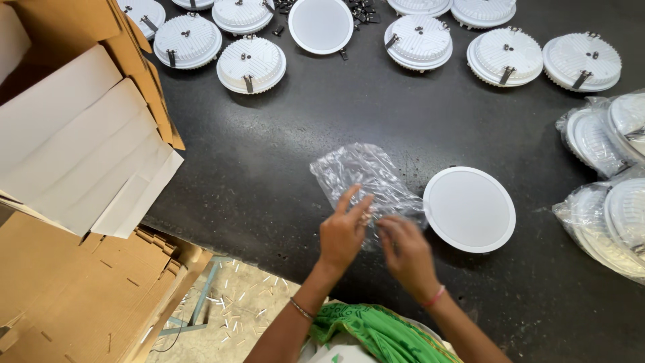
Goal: The person sits at a factory workbench and packs round LED panel light fixtures into clear plastic bags, opening each bag, inserting a fixture, and setting the wrapped unit aside. They occasionally wipe the white diffuser surfaces with a cloth before bagging.
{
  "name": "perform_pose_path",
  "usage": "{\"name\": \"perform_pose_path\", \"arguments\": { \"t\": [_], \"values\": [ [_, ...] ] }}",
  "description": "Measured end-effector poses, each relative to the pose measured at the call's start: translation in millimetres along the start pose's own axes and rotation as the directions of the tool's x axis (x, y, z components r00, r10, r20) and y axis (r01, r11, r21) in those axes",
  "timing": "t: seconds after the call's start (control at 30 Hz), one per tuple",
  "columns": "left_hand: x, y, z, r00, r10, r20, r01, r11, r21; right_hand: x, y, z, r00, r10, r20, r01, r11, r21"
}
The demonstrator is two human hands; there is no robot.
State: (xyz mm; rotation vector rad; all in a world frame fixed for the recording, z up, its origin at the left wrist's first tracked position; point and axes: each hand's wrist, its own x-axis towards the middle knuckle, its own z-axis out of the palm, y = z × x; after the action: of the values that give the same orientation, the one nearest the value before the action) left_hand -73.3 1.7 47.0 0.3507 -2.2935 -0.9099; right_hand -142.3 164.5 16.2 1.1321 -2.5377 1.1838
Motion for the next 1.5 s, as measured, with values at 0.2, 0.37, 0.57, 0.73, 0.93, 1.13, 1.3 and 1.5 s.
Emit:
{"name": "perform_pose_path", "arguments": {
  "t": [0.2, 0.37, 0.57, 0.73, 0.93, 1.13, 1.3, 1.5],
  "values": [
    [-32, 42, 11, 0.956, 0.168, 0.239, -0.105, 0.962, -0.253, 53, 38, 68, 0.977, -0.130, 0.168, 0.138, 0.989, -0.042],
    [-72, 51, -5, 0.895, 0.323, 0.308, -0.145, 0.864, -0.482, 111, 55, 73, 0.970, 0.124, 0.208, -0.086, 0.979, -0.184],
    [-15, -50, -18, 0.890, -0.402, -0.215, 0.228, 0.801, -0.553, 84, 26, 63, 0.934, -0.141, 0.328, 0.159, 0.987, -0.031],
    [11, -126, 13, 0.820, -0.547, 0.168, 0.458, 0.451, -0.766, 101, 36, 79, 0.950, -0.266, 0.164, 0.265, 0.964, 0.030],
    [4, -144, 30, 0.765, -0.624, 0.159, 0.520, 0.452, -0.725, 120, 46, 80, 0.969, -0.132, 0.208, 0.163, 0.976, -0.142],
    [18, -171, -8, 0.642, -0.761, -0.094, 0.382, 0.424, -0.821, 37, 35, 55, 0.935, -0.192, 0.299, 0.274, 0.925, -0.263],
    [16, -161, -44, 0.752, -0.268, -0.602, 0.315, 0.949, -0.029, 13, 60, 37, 0.958, -0.060, 0.279, 0.135, 0.957, -0.257],
    [57, -130, -8, 0.971, -0.047, -0.232, 0.116, 0.948, 0.295, 12, 57, 37, 0.957, -0.102, 0.271, 0.194, 0.921, -0.339]
  ]
}}
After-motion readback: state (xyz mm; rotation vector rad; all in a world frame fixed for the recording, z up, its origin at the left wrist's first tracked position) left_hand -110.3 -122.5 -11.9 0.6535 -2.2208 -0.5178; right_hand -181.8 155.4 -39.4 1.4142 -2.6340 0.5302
